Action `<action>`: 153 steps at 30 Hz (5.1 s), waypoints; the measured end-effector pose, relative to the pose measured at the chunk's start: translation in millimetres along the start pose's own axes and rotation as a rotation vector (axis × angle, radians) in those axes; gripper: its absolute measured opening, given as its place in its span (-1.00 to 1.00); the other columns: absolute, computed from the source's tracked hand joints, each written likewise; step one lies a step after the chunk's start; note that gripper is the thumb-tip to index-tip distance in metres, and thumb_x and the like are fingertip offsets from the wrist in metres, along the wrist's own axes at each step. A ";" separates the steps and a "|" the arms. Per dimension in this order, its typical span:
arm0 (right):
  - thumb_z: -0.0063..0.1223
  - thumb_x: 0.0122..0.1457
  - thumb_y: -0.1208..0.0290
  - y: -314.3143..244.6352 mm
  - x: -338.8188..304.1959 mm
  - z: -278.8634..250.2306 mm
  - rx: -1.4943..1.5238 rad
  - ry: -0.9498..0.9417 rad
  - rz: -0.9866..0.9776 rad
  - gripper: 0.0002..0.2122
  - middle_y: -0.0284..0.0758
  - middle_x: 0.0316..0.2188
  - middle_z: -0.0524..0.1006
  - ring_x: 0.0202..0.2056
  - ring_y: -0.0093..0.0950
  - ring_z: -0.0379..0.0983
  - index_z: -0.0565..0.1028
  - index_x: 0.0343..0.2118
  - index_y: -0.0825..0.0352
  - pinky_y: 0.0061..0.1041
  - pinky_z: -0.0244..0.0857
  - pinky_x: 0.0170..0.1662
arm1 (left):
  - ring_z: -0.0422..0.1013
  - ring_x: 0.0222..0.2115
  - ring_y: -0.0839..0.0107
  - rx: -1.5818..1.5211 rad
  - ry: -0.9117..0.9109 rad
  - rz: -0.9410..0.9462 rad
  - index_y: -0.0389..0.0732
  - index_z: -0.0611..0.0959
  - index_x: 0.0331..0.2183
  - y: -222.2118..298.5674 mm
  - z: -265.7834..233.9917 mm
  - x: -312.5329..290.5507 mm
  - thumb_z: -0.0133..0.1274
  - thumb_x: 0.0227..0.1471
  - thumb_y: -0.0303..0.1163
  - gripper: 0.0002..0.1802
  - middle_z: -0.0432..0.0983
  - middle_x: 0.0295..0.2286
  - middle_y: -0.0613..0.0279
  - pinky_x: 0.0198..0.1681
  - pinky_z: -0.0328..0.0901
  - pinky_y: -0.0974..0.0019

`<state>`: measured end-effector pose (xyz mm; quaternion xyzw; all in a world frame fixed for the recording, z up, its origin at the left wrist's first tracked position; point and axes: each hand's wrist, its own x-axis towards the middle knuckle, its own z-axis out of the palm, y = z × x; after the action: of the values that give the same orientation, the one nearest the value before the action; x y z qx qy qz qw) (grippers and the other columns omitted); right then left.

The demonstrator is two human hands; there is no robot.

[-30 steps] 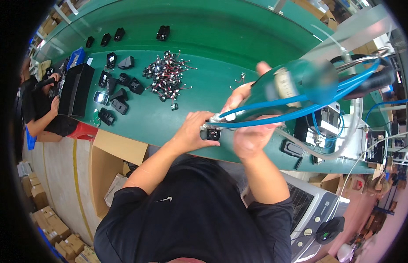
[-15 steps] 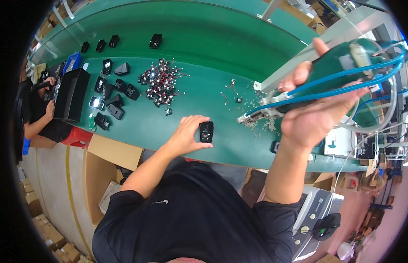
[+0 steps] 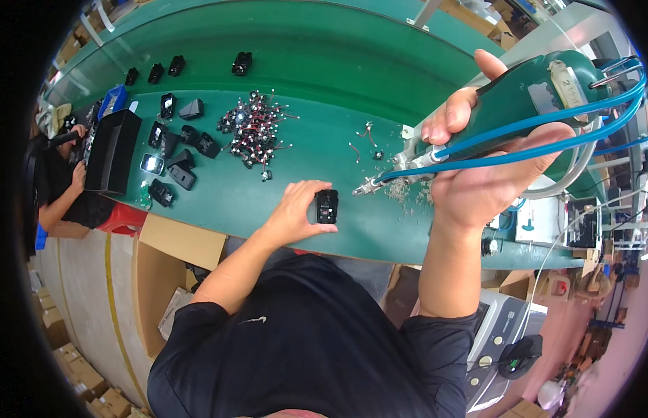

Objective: Unpacking components and using a power screwdriver to assemble electronic housings.

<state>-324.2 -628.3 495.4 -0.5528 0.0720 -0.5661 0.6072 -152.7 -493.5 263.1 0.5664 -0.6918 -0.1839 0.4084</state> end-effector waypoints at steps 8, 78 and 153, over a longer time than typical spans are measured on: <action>-0.39 0.09 -0.55 44.5 -35.4 17.1 0.165 0.108 0.119 -0.02 -0.26 -0.56 0.44 -0.59 -0.43 0.40 0.33 0.07 0.49 -0.49 0.34 -0.48 | 0.39 -0.03 0.08 -0.021 -0.014 -0.050 -0.20 0.42 0.08 -0.1 -1.4 -0.9 0.48 -0.34 -0.05 -0.03 0.47 -0.04 0.08 0.07 0.19 0.10; -0.45 0.16 -0.50 -19.9 -14.6 -18.6 0.081 0.251 -0.151 -0.10 -0.28 -0.59 0.42 -0.62 -0.44 0.35 0.38 -0.03 0.46 -0.48 0.32 -0.50 | 0.34 -0.40 0.52 -2.233 -0.057 -0.642 -0.17 0.57 -0.07 99.0 68.8 65.3 0.08 0.23 -0.23 -0.70 0.49 -0.34 0.39 -0.30 0.29 0.41; -0.26 0.07 -0.53 9.9 -32.9 -34.4 0.199 0.250 -0.204 -0.08 -0.22 -0.56 0.47 -0.58 -0.40 0.41 0.36 -0.01 0.46 -0.44 0.35 -0.47 | 0.30 -0.47 0.53 -2.302 0.097 -0.582 -0.16 0.52 -0.27 88.9 111.6 79.5 -0.05 0.30 -0.30 -0.85 0.50 -0.35 0.32 -0.38 0.25 0.39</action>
<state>-354.2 -625.9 457.2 -0.4197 0.0342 -0.6933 0.5848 -297.4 -565.1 288.4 0.0085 0.0512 -0.7616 0.6460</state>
